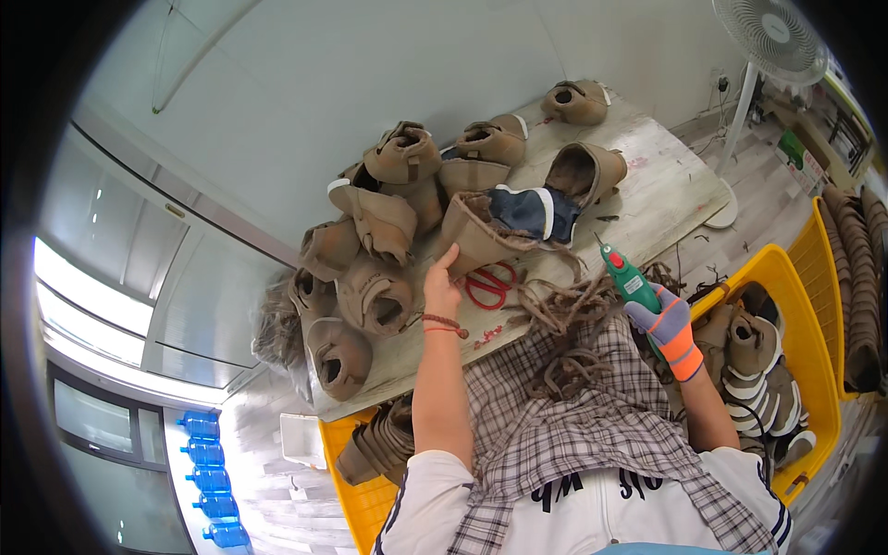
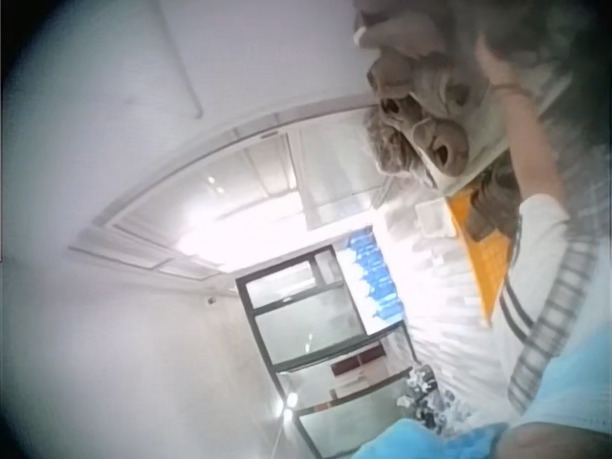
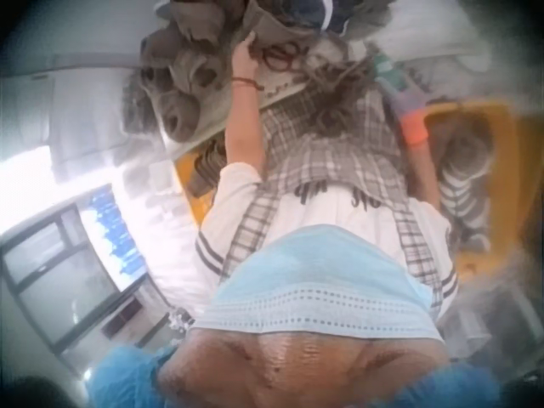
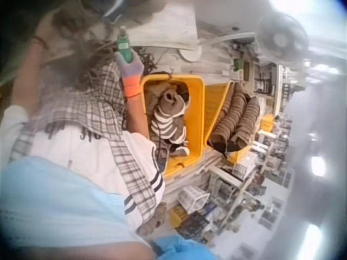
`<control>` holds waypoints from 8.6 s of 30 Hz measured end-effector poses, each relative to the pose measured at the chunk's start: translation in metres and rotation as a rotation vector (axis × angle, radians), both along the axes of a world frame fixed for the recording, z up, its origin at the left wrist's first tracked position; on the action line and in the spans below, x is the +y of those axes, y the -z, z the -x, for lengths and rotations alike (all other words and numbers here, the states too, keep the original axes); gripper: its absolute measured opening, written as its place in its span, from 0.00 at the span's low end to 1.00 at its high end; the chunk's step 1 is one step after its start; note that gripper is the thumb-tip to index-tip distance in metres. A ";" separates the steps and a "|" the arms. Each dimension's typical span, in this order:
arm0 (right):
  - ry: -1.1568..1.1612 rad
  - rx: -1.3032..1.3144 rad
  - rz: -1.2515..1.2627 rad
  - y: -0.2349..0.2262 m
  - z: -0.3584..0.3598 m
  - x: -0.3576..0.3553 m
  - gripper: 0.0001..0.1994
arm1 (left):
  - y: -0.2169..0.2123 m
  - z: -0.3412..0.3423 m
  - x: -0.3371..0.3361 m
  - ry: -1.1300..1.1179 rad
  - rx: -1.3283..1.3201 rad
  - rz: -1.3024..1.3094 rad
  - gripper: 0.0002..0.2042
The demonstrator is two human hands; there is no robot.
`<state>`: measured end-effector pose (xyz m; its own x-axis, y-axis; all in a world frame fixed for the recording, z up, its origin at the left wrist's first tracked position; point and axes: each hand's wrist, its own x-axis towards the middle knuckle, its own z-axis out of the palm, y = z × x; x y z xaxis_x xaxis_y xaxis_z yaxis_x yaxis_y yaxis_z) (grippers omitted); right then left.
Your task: The person uses a green electric trimmer to cut excess fabric from the top edges of several brown shoe uppers on a workbench. They rotate each upper to trim different sides, then use red-handled scissors to snip interior threads. Trimmed uppers are placed into a yellow bin.
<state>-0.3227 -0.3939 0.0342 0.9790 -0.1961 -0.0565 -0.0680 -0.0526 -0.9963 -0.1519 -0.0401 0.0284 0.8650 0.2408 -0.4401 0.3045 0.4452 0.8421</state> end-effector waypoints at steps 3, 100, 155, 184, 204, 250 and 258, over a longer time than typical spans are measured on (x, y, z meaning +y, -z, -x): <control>0.002 -0.106 0.289 -0.008 0.004 0.004 0.27 | -0.017 0.001 0.010 0.132 -0.422 0.124 0.19; -0.099 -0.224 0.187 -0.040 0.021 0.028 0.30 | -0.043 0.134 -0.059 0.561 -1.126 -1.368 0.14; 0.217 0.067 -0.172 -0.013 -0.007 -0.052 0.19 | -0.126 -0.227 -0.053 0.368 -0.720 -2.370 0.19; 0.199 0.024 -0.199 -0.009 0.014 -0.039 0.16 | -0.054 -0.005 -0.058 0.344 -0.892 -1.133 0.31; 0.184 -0.472 0.824 -0.026 0.021 -0.015 0.31 | -0.081 0.030 -0.029 0.275 -0.134 0.620 0.16; 0.042 -0.730 0.737 -0.043 0.017 0.035 0.33 | -0.095 0.110 -0.050 0.336 -0.421 0.712 0.19; 0.014 -0.593 0.592 -0.048 0.014 0.043 0.33 | -0.087 0.118 -0.056 0.443 -0.611 0.514 0.20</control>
<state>-0.3368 -0.3510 0.0818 0.8113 -0.0441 0.5829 0.4536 -0.5815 -0.6754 -0.2698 -0.0959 0.1153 0.9494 -0.2677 0.1640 0.1028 0.7585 0.6435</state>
